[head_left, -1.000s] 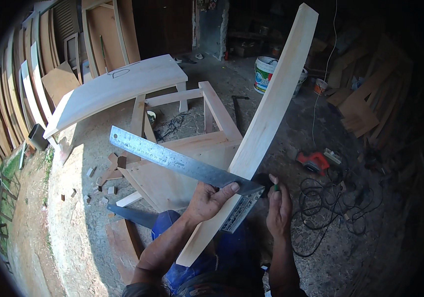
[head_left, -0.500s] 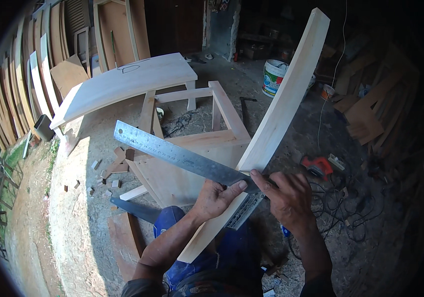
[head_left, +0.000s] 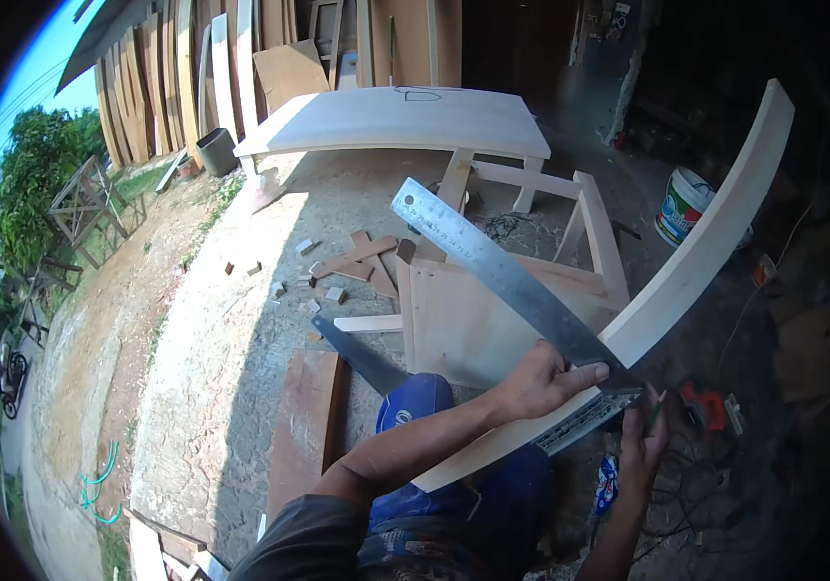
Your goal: The person assembles a wooden furniture frame by hammering nails into joints, measuring and marking wood pieces with a square and pencil, and fitting components together. They handle nails, a hammer, a square, and wooden planks throughout the process.
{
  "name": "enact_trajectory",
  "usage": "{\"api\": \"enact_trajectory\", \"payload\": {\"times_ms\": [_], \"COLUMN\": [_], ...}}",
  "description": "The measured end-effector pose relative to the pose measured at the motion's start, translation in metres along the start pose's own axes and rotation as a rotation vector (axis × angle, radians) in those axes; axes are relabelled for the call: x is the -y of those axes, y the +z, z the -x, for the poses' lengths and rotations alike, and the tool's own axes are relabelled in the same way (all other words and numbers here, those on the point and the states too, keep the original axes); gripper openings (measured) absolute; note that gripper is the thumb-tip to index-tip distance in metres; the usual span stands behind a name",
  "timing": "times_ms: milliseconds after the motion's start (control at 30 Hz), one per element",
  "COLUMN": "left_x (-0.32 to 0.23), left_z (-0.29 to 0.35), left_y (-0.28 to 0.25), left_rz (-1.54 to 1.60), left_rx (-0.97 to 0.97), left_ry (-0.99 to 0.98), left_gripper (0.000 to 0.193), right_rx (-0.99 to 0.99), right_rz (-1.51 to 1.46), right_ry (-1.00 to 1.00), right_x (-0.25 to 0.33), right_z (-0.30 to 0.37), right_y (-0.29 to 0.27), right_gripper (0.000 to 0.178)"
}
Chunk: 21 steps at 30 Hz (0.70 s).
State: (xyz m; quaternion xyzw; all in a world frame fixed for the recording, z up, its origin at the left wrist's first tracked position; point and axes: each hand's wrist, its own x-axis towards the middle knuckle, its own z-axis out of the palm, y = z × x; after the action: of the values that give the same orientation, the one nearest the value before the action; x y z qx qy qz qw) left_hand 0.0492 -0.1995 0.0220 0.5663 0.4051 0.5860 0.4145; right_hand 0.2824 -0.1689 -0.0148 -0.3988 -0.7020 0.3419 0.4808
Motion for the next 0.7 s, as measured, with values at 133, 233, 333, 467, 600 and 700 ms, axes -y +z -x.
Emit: {"api": "enact_trajectory", "payload": {"times_ms": [133, 233, 333, 467, 600, 700], "left_x": [-0.014, -0.026, -0.039, -0.069, -0.076, -0.048], "left_z": [0.014, 0.024, 0.036, 0.095, 0.15, 0.199], "left_y": [-0.007, -0.029, -0.072, -0.175, -0.263, -0.314], "left_rz": [-0.182, -0.162, 0.029, 0.122, -0.055, -0.261], "left_rx": [0.008, -0.073, -0.25, -0.622, -0.954, -1.07], "left_ry": [0.036, 0.105, 0.198, 0.234, 0.11, 0.059], "left_gripper": [0.043, 0.042, 0.04, 0.039, 0.039, 0.04], "right_rx": [-0.048, -0.161, -0.442, -0.842, -1.123, -0.975], "right_rz": [-0.677, -0.293, 0.037, -0.613, -0.554, -0.288], "right_ry": [0.211, -0.023, 0.009, 0.621, 0.872, 1.072], "right_x": [-0.019, -0.082, -0.1, -0.078, -0.241, -0.292], "right_z": [0.019, 0.033, 0.04, 0.069, 0.198, 0.221], "right_y": [0.053, 0.028, -0.001, -0.04, -0.107, -0.071], "right_gripper": [0.05, 0.044, 0.048, 0.06, 0.061, 0.062]}}
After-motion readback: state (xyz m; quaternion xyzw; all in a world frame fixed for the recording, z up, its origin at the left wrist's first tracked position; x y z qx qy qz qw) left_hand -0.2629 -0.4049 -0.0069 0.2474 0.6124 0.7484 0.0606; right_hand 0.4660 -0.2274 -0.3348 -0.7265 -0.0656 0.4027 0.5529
